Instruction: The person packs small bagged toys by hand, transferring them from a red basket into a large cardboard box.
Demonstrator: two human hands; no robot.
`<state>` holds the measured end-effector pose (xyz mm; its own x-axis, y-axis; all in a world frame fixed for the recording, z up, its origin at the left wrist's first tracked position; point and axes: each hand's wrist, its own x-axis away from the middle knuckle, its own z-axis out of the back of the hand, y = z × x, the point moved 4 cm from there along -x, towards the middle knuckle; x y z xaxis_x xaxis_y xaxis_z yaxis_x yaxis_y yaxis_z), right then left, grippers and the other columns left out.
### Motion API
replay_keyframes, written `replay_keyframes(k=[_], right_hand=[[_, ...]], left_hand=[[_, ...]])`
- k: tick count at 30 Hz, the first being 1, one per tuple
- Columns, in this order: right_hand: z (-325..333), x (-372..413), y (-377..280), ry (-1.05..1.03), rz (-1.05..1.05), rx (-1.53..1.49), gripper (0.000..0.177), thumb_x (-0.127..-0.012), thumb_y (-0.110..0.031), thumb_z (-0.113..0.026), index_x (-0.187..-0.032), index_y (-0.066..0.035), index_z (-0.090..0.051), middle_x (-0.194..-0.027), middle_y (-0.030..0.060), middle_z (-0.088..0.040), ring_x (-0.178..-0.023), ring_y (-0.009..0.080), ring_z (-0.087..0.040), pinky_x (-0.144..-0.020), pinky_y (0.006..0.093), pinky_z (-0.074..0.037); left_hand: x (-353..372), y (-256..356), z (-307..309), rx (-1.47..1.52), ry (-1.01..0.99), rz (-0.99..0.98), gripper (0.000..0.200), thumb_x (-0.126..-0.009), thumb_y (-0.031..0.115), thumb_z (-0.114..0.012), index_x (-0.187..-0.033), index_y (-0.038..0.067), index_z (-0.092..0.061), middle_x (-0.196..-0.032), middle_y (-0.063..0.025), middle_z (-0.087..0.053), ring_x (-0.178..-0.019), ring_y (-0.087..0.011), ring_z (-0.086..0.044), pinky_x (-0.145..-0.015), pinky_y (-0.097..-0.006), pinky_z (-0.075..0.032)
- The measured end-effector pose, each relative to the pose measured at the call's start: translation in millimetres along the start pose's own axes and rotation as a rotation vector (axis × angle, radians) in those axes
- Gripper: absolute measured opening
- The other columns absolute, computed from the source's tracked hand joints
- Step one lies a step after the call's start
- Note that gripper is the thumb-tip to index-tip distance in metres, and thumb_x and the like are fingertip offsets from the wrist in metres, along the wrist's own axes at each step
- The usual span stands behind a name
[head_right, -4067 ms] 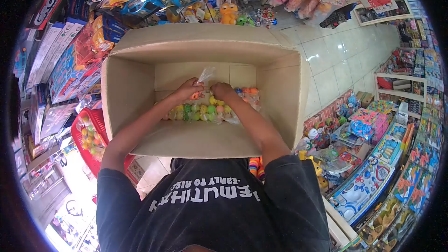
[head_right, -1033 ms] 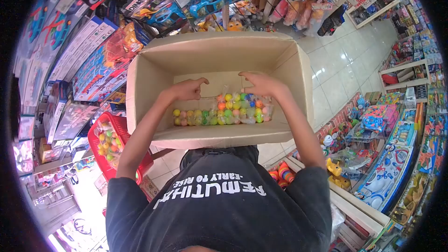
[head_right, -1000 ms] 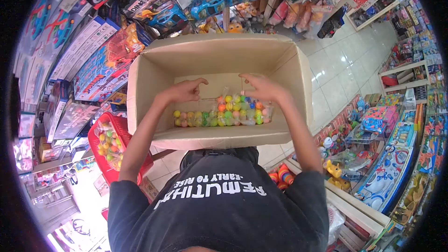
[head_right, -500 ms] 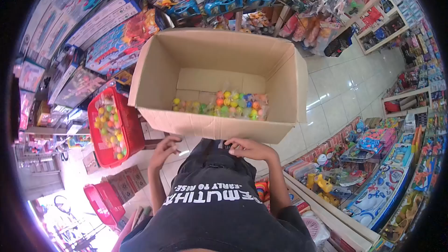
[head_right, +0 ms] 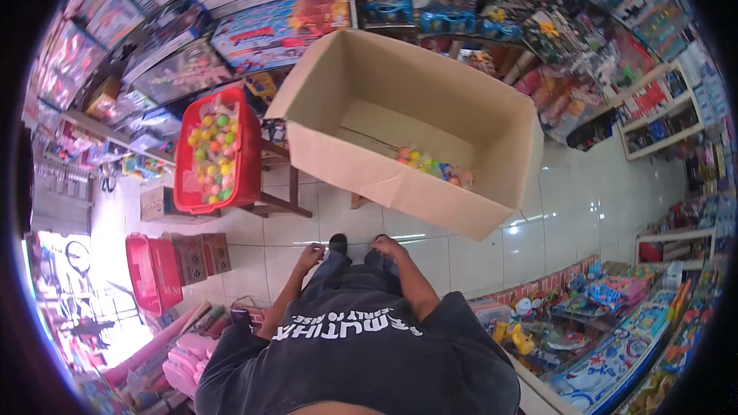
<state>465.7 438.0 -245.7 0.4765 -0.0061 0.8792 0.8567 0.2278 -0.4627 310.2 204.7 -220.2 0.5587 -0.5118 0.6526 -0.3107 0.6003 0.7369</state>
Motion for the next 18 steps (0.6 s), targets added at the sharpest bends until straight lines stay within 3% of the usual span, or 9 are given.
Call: replay_keyframes(k=[2, 3, 5, 8, 10, 12, 14, 16, 18], right_hand=[[0, 3, -3, 0.062, 0.094, -0.436, 0.031, -0.081, -0.034, -0.057, -0.104, -0.013, -0.055, -0.083, 0.0023, -0.060, -0.070, 0.0118, -0.057, -0.056, 0.0267, -0.047], [1, 11, -7, 0.072, 0.103, -0.498, 0.030, -0.082, -0.033, -0.056, -0.104, -0.014, -0.054, -0.087, 0.0023, -0.061, -0.073, 0.0122, -0.058, -0.059, 0.0272, -0.047], [3, 17, -5, 0.116, 0.065, -0.455, 0.029, -0.082, -0.033, -0.056, -0.104, -0.013, -0.053, -0.089, 0.0025, -0.061, -0.074, 0.0126, -0.058, -0.060, 0.0280, -0.047], [1, 17, 4, 0.183, -0.045, -0.421, 0.028, -0.082, -0.032, -0.056, -0.103, -0.013, -0.053, -0.091, 0.0030, -0.061, -0.077, 0.0144, -0.059, -0.063, 0.0303, -0.047], [-8, 13, -3, 0.174, -0.077, -0.394, 0.029, -0.081, -0.032, -0.056, -0.103, -0.013, -0.052, -0.091, 0.0029, -0.060, -0.078, 0.0155, -0.059, -0.063, 0.0309, -0.047], [-20, 8, -12, 0.271, -0.156, -0.584, 0.029, -0.081, -0.032, -0.055, -0.102, -0.013, -0.052, -0.091, 0.0028, -0.060, -0.079, 0.0157, -0.059, -0.064, 0.0310, -0.046], [-36, -4, -38, 0.301, -0.120, -0.600, 0.028, -0.081, -0.033, -0.055, -0.100, -0.013, -0.052, -0.091, 0.0031, -0.060, -0.080, 0.0158, -0.058, -0.066, 0.0312, -0.046], [-55, -15, -82, 0.310, 0.076, -0.579, 0.027, -0.082, -0.033, -0.054, -0.099, -0.013, -0.052, -0.093, 0.0037, -0.059, -0.082, 0.0155, -0.058, -0.067, 0.0313, -0.046], [-79, -21, -123, 0.275, 0.109, -0.547, 0.028, -0.083, -0.034, -0.054, -0.100, -0.012, -0.052, -0.094, 0.0036, -0.059, -0.082, 0.0147, -0.057, -0.068, 0.0307, -0.046]], left_hand=[[8, -24, 11, 0.075, 0.018, 0.029, 0.020, -0.080, 0.016, -0.059, -0.093, 0.002, -0.058, -0.076, -0.0085, -0.061, -0.064, -0.0141, -0.059, -0.059, -0.0267, -0.047], [5, -42, 18, 0.031, 0.076, -0.026, 0.022, -0.078, 0.017, -0.060, -0.093, 0.001, -0.059, -0.077, -0.0092, -0.062, -0.067, -0.0153, -0.059, -0.062, -0.0281, -0.048], [-4, -73, 32, -0.088, 0.170, -0.084, 0.027, -0.075, 0.021, -0.063, -0.093, 0.001, -0.060, -0.080, -0.0111, -0.063, -0.075, -0.0191, -0.060, -0.069, -0.0313, -0.048], [-17, -114, 53, -0.051, 0.161, -0.029, 0.029, -0.074, 0.022, -0.064, -0.093, 0.000, -0.060, -0.080, -0.0123, -0.063, -0.077, -0.0199, -0.060, -0.070, -0.0319, -0.047], [8, -92, 72, -0.073, 0.191, -0.057, 0.029, -0.075, 0.022, -0.064, -0.093, 0.000, -0.061, -0.082, -0.0127, -0.063, -0.078, -0.0195, -0.060, -0.071, -0.0309, -0.047], [25, -84, 90, 0.002, 0.138, -0.096, 0.028, -0.076, 0.024, -0.063, -0.091, -0.001, -0.061, -0.083, -0.0133, -0.063, -0.078, -0.0195, -0.060, -0.072, -0.0304, -0.047], [32, -94, 110, 0.039, 0.162, -0.140, 0.030, -0.077, 0.025, -0.063, -0.093, -0.001, -0.061, -0.083, -0.0132, -0.064, -0.077, -0.0194, -0.061, -0.072, -0.0300, -0.047], [44, -100, 129, 0.002, 0.104, 0.033, 0.033, -0.077, 0.025, -0.064, -0.096, -0.002, -0.059, -0.083, -0.0135, -0.064, -0.077, -0.0194, -0.061, -0.071, -0.0302, -0.047], [53, -105, 151, -0.021, 0.105, 0.059, 0.032, -0.078, 0.025, -0.062, -0.097, 0.000, -0.059, -0.086, -0.0125, -0.063, -0.081, -0.0187, -0.060, -0.073, -0.0300, -0.047]])
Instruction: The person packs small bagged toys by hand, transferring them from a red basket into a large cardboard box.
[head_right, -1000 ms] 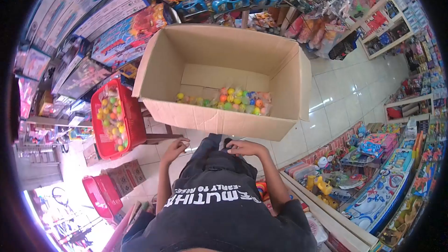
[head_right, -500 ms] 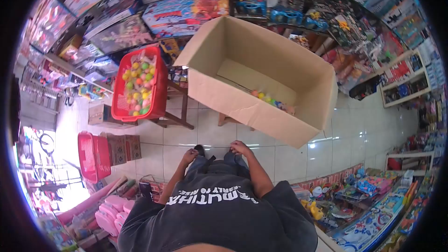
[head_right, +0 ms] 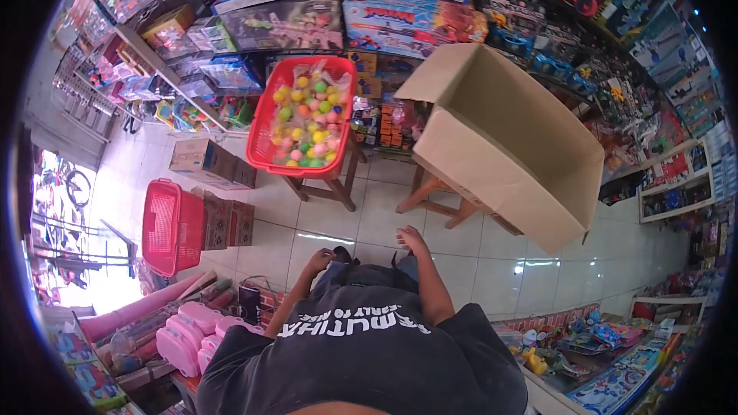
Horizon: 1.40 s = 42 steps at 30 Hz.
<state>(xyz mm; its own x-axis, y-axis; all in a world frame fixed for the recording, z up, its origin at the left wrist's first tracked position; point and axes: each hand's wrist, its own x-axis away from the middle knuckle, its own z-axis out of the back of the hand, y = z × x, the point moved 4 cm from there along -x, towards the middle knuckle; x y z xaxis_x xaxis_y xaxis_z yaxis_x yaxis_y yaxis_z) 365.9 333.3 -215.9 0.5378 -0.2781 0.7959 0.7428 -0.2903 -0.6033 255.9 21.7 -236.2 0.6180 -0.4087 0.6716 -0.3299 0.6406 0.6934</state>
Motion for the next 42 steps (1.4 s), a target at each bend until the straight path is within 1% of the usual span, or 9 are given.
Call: replay_keyframes(k=[2, 6, 11, 18, 21, 26, 34, 40, 42], right_hand=[[-45, 0, -25, -0.148, 0.049, 0.196, 0.031, -0.084, -0.035, -0.053, -0.104, -0.012, -0.052, -0.094, 0.0034, -0.059, -0.081, 0.0146, -0.057, -0.068, 0.0305, -0.046], [-109, 0, -74, -0.261, 0.110, 0.333, 0.036, -0.083, -0.037, -0.056, -0.106, -0.009, -0.054, -0.089, 0.0034, -0.061, -0.079, 0.0148, -0.058, -0.066, 0.0289, -0.046], [-164, 52, -164, -0.373, 0.596, 0.694, 0.041, -0.084, -0.035, -0.057, -0.112, -0.006, -0.050, -0.095, 0.0064, -0.059, -0.085, 0.0192, -0.058, -0.076, 0.0292, -0.045], [-196, 114, -269, -0.534, 0.674, 0.521, 0.031, -0.087, -0.026, -0.055, -0.109, -0.004, -0.052, -0.095, 0.0058, -0.057, -0.088, 0.0151, -0.054, -0.079, 0.0278, -0.043], [-204, 108, -309, -0.415, 0.802, 0.281, 0.023, -0.088, -0.018, -0.053, -0.106, -0.003, -0.053, -0.092, 0.0035, -0.056, -0.086, 0.0095, -0.052, -0.077, 0.0252, -0.043], [-218, 53, -365, -0.332, 0.874, 0.338, 0.022, -0.087, -0.015, -0.053, -0.106, -0.003, -0.053, -0.092, 0.0031, -0.056, -0.084, 0.0101, -0.053, -0.075, 0.0250, -0.042], [-236, -13, -433, -0.294, 0.894, 0.342, 0.026, -0.082, -0.011, -0.058, -0.106, -0.002, -0.053, -0.095, 0.0076, -0.059, -0.084, 0.0131, -0.057, -0.074, 0.0264, -0.045], [-254, -63, -481, 0.054, 1.118, 0.618, 0.036, -0.078, -0.011, -0.060, -0.112, -0.003, -0.051, -0.104, 0.0131, -0.058, -0.089, 0.0247, -0.059, -0.075, 0.0325, -0.047], [-258, -69, -494, 0.404, 1.218, 0.766, 0.048, -0.075, -0.012, -0.061, -0.120, -0.005, -0.045, -0.109, 0.0164, -0.053, -0.091, 0.0332, -0.057, -0.075, 0.0384, -0.048]], left_hand=[[1, -10, 23, -0.019, 0.013, 0.033, 0.030, -0.079, 0.025, -0.060, -0.099, 0.002, -0.060, -0.089, -0.0115, -0.063, -0.086, -0.0181, -0.059, -0.075, -0.0299, -0.046], [14, 8, 76, 0.020, 0.185, -0.287, 0.033, -0.078, 0.024, -0.061, -0.100, 0.000, -0.057, -0.083, -0.0136, -0.063, -0.078, -0.0203, -0.061, -0.071, -0.0308, -0.047], [55, 82, 144, 0.029, 0.253, -0.467, 0.022, -0.083, 0.017, -0.057, -0.101, 0.005, -0.057, -0.084, -0.0104, -0.062, -0.077, -0.0180, -0.060, -0.066, -0.0294, -0.046], [75, 185, 222, 0.074, 0.438, -0.490, 0.021, -0.083, 0.012, -0.054, -0.103, 0.005, -0.056, -0.089, -0.0058, -0.060, -0.078, -0.0143, -0.058, -0.066, -0.0258, -0.045], [65, 220, 240, 0.083, 0.518, -0.574, 0.019, -0.083, 0.010, -0.055, -0.100, 0.003, -0.056, -0.090, -0.0086, -0.059, -0.074, -0.0151, -0.058, -0.065, -0.0254, -0.044], [24, 284, 268, -0.016, 0.536, -0.821, 0.018, -0.083, 0.007, -0.052, -0.099, 0.003, -0.055, -0.093, -0.0121, -0.056, -0.079, -0.0218, -0.057, -0.068, -0.0283, -0.045], [-59, 349, 300, -0.414, 0.637, -0.898, 0.029, -0.074, 0.010, -0.057, -0.103, 0.009, -0.053, -0.118, -0.0133, -0.043, -0.113, -0.0335, -0.037, -0.092, -0.0425, -0.031], [-104, 365, 303, -0.575, 0.734, -0.819, 0.044, -0.071, 0.010, -0.057, -0.114, 0.013, -0.050, -0.134, -0.0180, -0.027, -0.123, -0.0377, -0.026, -0.097, -0.0488, -0.025], [-119, 364, 302, -0.621, 0.724, -0.783, 0.048, -0.070, 0.010, -0.057, -0.117, 0.013, -0.049, -0.135, -0.0195, -0.026, -0.124, -0.0391, -0.024, -0.098, -0.0497, -0.023]])
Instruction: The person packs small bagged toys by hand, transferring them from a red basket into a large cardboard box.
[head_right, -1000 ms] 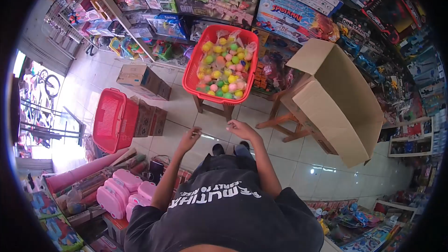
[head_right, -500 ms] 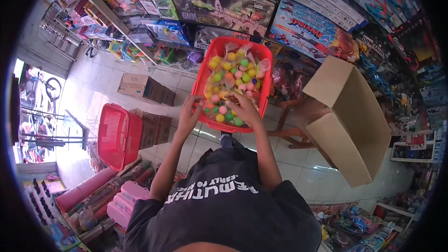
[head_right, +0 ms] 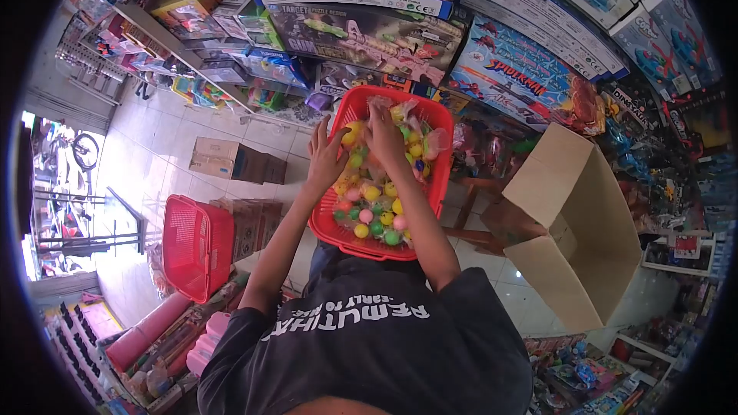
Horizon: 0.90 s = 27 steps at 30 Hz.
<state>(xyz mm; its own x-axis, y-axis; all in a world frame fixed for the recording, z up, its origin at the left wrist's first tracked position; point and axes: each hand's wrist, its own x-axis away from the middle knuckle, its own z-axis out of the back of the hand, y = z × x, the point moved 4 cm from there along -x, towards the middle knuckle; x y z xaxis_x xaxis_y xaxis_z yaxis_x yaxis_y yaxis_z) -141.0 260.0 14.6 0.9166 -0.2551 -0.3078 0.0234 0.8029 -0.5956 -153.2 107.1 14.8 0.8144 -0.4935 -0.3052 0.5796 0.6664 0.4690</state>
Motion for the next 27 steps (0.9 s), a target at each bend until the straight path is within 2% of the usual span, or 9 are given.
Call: replay_keyframes(k=[3, 6, 13, 16, 18, 21, 24, 25, 27], right_hand=[[-26, -8, 17, -0.140, -0.155, 0.021, 0.051, -0.073, -0.013, -0.061, -0.120, -0.006, -0.042, -0.108, 0.0163, -0.050, -0.089, 0.0356, -0.055, -0.073, 0.0420, -0.047], [-36, -1, 25, -0.003, -0.083, 0.011, 0.043, -0.071, -0.015, -0.063, -0.111, -0.007, -0.048, -0.104, 0.0148, -0.050, -0.086, 0.0355, -0.056, -0.070, 0.0426, -0.047], [-29, 12, 32, -0.042, -0.151, -0.054, 0.025, -0.077, -0.010, -0.057, -0.100, -0.005, -0.050, -0.104, 0.0131, -0.048, -0.084, 0.0348, -0.056, -0.066, 0.0423, -0.047], [-17, 20, 38, -0.103, -0.139, -0.178, 0.025, -0.079, -0.007, -0.055, -0.104, -0.006, -0.050, -0.109, 0.0118, -0.047, -0.090, 0.0309, -0.056, -0.071, 0.0392, -0.046], [-4, 29, 36, -0.092, -0.003, -0.319, 0.024, -0.081, -0.003, -0.051, -0.105, -0.005, -0.051, -0.111, 0.0111, -0.046, -0.090, 0.0281, -0.057, -0.071, 0.0366, -0.048], [10, 41, 33, -0.164, -0.074, -0.444, 0.024, -0.082, -0.002, -0.050, -0.105, -0.004, -0.052, -0.110, 0.0095, -0.047, -0.091, 0.0239, -0.056, -0.074, 0.0332, -0.047], [37, 44, 16, -0.140, -0.010, -0.431, 0.020, -0.084, -0.002, -0.048, -0.103, -0.002, -0.053, -0.104, 0.0091, -0.051, -0.090, 0.0201, -0.056, -0.076, 0.0294, -0.046], [41, 43, 13, -0.135, -0.010, -0.431, 0.020, -0.084, -0.002, -0.048, -0.103, -0.002, -0.053, -0.104, 0.0091, -0.051, -0.090, 0.0201, -0.056, -0.076, 0.0294, -0.046], [47, 43, 8, -0.144, -0.053, -0.702, 0.022, -0.084, -0.002, -0.048, -0.105, -0.001, -0.051, -0.104, 0.0082, -0.053, -0.097, 0.0178, -0.053, -0.084, 0.0282, -0.040]], left_hand=[[-4, -6, -11, -0.008, -0.012, -0.005, 0.050, -0.070, 0.011, -0.058, -0.119, 0.012, -0.047, -0.135, -0.0189, -0.027, -0.124, -0.0381, -0.025, -0.097, -0.0489, -0.024], [-4, -9, -16, 0.010, -0.019, 0.031, 0.052, -0.069, 0.011, -0.058, -0.120, 0.011, -0.045, -0.134, -0.0184, -0.028, -0.124, -0.0366, -0.027, -0.096, -0.0478, -0.025], [-3, -8, -14, 0.039, -0.021, 0.032, 0.052, -0.070, 0.011, -0.058, -0.119, 0.010, -0.043, -0.131, -0.0175, -0.031, -0.123, -0.0337, -0.029, -0.096, -0.0463, -0.025], [-3, -8, -11, 0.082, 0.010, 0.049, 0.051, -0.070, 0.011, -0.058, -0.119, 0.010, -0.043, -0.131, -0.0164, -0.032, -0.123, -0.0334, -0.029, -0.096, -0.0462, -0.025], [-2, -7, -8, 0.063, 0.066, 0.031, 0.050, -0.071, 0.010, -0.057, -0.119, 0.010, -0.043, -0.130, -0.0147, -0.033, -0.123, -0.0330, -0.029, -0.096, -0.0455, -0.025], [-2, -5, -4, 0.072, 0.109, 0.046, 0.045, -0.073, 0.009, -0.056, -0.116, 0.009, -0.045, -0.127, -0.0137, -0.037, -0.122, -0.0322, -0.031, -0.095, -0.0448, -0.025], [-1, -3, 4, 0.135, 0.167, -0.012, 0.040, -0.073, 0.007, -0.054, -0.112, 0.008, -0.047, -0.122, -0.0134, -0.041, -0.119, -0.0312, -0.035, -0.094, -0.0428, -0.026], [0, -1, 6, 0.134, 0.167, -0.017, 0.040, -0.073, 0.007, -0.054, -0.112, 0.008, -0.047, -0.122, -0.0134, -0.041, -0.119, -0.0312, -0.035, -0.094, -0.0428, -0.026], [7, 6, 8, 0.362, 0.054, -0.049, 0.032, -0.078, 0.007, -0.052, -0.110, 0.006, -0.049, -0.119, -0.0146, -0.043, -0.115, -0.0290, -0.040, -0.092, -0.0403, -0.032]])
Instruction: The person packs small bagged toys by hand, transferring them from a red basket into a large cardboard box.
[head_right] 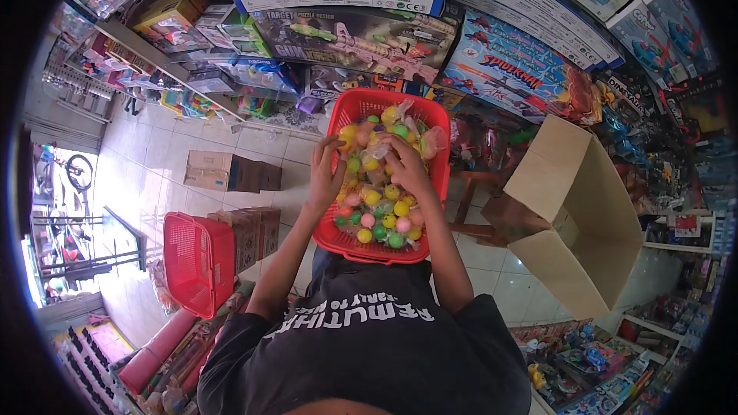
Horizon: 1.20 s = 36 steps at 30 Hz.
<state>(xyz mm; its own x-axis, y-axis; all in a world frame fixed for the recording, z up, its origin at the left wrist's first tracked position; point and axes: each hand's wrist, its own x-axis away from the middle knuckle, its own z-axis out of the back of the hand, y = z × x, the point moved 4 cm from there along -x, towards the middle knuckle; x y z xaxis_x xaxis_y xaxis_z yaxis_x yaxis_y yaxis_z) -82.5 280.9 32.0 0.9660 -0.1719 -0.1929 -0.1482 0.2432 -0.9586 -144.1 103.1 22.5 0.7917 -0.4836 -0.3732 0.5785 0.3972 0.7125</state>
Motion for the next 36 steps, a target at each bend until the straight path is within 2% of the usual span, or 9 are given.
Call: replay_keyframes(k=[4, 6, 9, 14, 21, 26, 29, 31, 36], right_hand=[[-8, 7, -16, -0.108, -0.179, -0.156, 0.021, -0.084, -0.003, -0.047, -0.104, -0.002, -0.052, -0.104, 0.0048, -0.053, -0.096, 0.0130, -0.050, -0.084, 0.0258, -0.039], [-20, 10, -6, -0.160, -0.161, -0.367, 0.024, -0.087, -0.002, -0.045, -0.110, -0.002, -0.052, -0.105, 0.0023, -0.054, -0.097, 0.0095, -0.050, -0.083, 0.0226, -0.040], [-39, 13, -19, -0.187, -0.176, -0.440, 0.022, -0.087, -0.004, -0.046, -0.108, -0.002, -0.052, -0.105, 0.0020, -0.053, -0.097, 0.0089, -0.049, -0.084, 0.0230, -0.040], [-46, 10, -22, -0.202, -0.005, -0.344, 0.022, -0.075, 0.002, -0.050, -0.096, -0.002, -0.056, -0.096, 0.0029, -0.051, -0.098, 0.0130, -0.049, -0.087, 0.0250, -0.037], [-54, 8, -12, -0.385, -0.185, -0.446, 0.022, -0.077, -0.003, -0.051, -0.097, -0.002, -0.058, -0.096, 0.0023, -0.054, -0.092, 0.0124, -0.052, -0.082, 0.0250, -0.040], [-65, 3, 24, -0.312, -0.413, -0.602, 0.020, -0.084, -0.013, -0.053, -0.099, -0.002, -0.056, -0.103, 0.0042, -0.057, -0.097, 0.0134, -0.053, -0.087, 0.0257, -0.039], [-66, -5, 53, -0.137, -0.411, -0.457, 0.020, -0.086, -0.017, -0.054, -0.101, -0.004, -0.055, -0.095, 0.0001, -0.056, -0.086, 0.0090, -0.053, -0.076, 0.0243, -0.044], [-65, -11, 70, -0.100, -0.341, -0.135, 0.024, -0.082, -0.021, -0.058, -0.095, -0.001, -0.057, -0.098, 0.0090, -0.059, -0.091, 0.0175, -0.056, -0.077, 0.0294, -0.045], [-87, -15, 66, -0.045, -0.106, 0.466, 0.027, -0.075, -0.024, -0.064, -0.088, -0.002, -0.057, -0.088, 0.0132, -0.058, -0.080, 0.0257, -0.057, -0.067, 0.0355, -0.046]], left_hand=[[12, 11, -9, 0.510, -0.084, 0.282, 0.028, -0.087, 0.012, -0.048, -0.114, 0.005, -0.047, -0.118, -0.0129, -0.045, -0.110, -0.0254, -0.046, -0.089, -0.0378, -0.038], [21, 10, -18, 0.999, -0.051, 0.622, 0.032, -0.094, 0.022, -0.041, -0.120, 0.005, -0.041, -0.119, -0.0091, -0.047, -0.104, -0.0198, -0.051, -0.083, -0.0372, -0.046], [30, 19, -23, 1.353, -0.135, 0.725, 0.034, -0.094, 0.023, -0.039, -0.125, 0.009, -0.037, -0.116, -0.0080, -0.049, -0.102, -0.0184, -0.053, -0.073, -0.0320, -0.051], [45, 6, -16, 1.329, -0.048, 0.774, 0.027, -0.093, 0.020, -0.043, -0.118, 0.009, -0.042, -0.104, -0.0044, -0.049, -0.092, -0.0116, -0.054, -0.065, -0.0238, -0.051], [50, 2, 5, 1.146, 0.201, 0.695, 0.017, -0.094, 0.023, -0.042, -0.106, 0.011, -0.044, -0.089, 0.0007, -0.050, -0.078, -0.0053, -0.052, -0.051, -0.0196, -0.046], [44, -10, 27, 1.093, 0.368, 0.688, 0.013, -0.092, 0.020, -0.048, -0.097, 0.008, -0.046, -0.084, 0.0019, -0.045, -0.075, -0.0047, -0.044, -0.067, -0.0190, -0.037], [47, -20, 35, 1.182, 0.427, 0.712, 0.010, -0.090, 0.016, -0.050, -0.095, 0.009, -0.046, -0.084, 0.0028, -0.045, -0.075, -0.0053, -0.043, -0.071, -0.0193, -0.036], [49, -24, 39, 1.188, 0.429, 0.691, 0.009, -0.088, 0.013, -0.051, -0.095, 0.010, -0.046, -0.084, 0.0027, -0.047, -0.074, -0.0052, -0.046, -0.065, -0.0195, -0.040], [62, -27, 40, 1.281, 0.425, 0.705, 0.014, -0.085, 0.005, -0.050, -0.096, 0.011, -0.045, -0.086, 0.0011, -0.049, -0.072, -0.0047, -0.049, -0.048, -0.0194, -0.045]])
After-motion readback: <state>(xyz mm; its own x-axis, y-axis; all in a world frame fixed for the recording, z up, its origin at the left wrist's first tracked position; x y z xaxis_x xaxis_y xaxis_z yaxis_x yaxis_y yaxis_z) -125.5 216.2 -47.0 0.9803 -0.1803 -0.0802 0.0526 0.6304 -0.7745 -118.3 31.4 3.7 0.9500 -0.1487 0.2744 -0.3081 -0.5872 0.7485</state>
